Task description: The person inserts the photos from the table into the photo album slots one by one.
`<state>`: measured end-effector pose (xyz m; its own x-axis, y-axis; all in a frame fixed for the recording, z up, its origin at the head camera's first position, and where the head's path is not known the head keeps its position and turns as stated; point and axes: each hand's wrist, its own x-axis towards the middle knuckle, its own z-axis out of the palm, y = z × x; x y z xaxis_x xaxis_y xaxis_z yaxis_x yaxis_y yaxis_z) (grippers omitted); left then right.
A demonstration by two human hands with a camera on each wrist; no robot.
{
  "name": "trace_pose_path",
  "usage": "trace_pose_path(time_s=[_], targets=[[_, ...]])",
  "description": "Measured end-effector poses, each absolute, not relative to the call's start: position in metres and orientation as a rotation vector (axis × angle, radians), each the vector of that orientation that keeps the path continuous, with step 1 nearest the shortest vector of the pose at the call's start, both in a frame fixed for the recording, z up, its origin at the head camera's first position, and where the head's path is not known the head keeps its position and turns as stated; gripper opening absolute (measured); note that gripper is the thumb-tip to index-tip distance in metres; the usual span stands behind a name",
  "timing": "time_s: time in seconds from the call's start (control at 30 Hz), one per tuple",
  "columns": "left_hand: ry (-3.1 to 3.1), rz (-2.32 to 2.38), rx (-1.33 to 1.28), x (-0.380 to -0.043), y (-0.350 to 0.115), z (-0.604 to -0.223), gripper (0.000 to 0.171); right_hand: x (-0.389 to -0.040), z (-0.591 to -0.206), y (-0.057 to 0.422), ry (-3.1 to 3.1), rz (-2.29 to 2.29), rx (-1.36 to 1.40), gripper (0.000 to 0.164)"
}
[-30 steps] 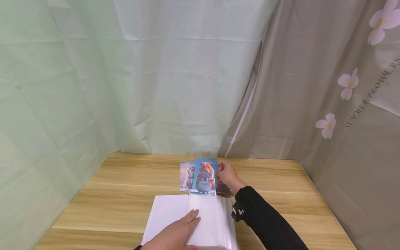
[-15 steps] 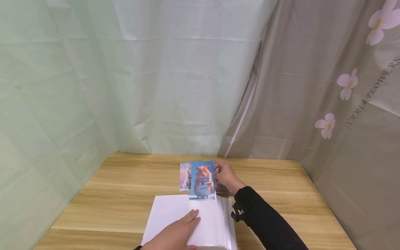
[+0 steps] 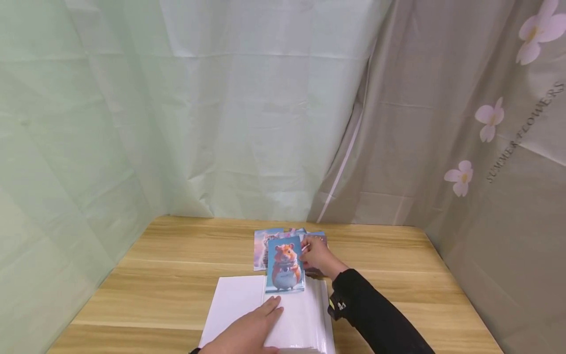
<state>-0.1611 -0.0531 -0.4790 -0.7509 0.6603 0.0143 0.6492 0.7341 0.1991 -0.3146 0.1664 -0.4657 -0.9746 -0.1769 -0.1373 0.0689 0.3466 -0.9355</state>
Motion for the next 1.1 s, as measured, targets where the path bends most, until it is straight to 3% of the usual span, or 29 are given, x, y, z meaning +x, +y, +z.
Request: trace_pose_path(time_s=[0.83, 1.1], targets=[[2.869, 0.300, 1.066, -0.161, -0.053, -0.479, 0.079, -0.304, -0.482, 0.175, 2.390, -1.581, -0.086, 0.019], [2.873, 0.288, 1.065, -0.161, -0.053, -0.478, 0.080, -0.308, -0.484, 0.168, 2.506, -1.461, -0.042, 0.009]])
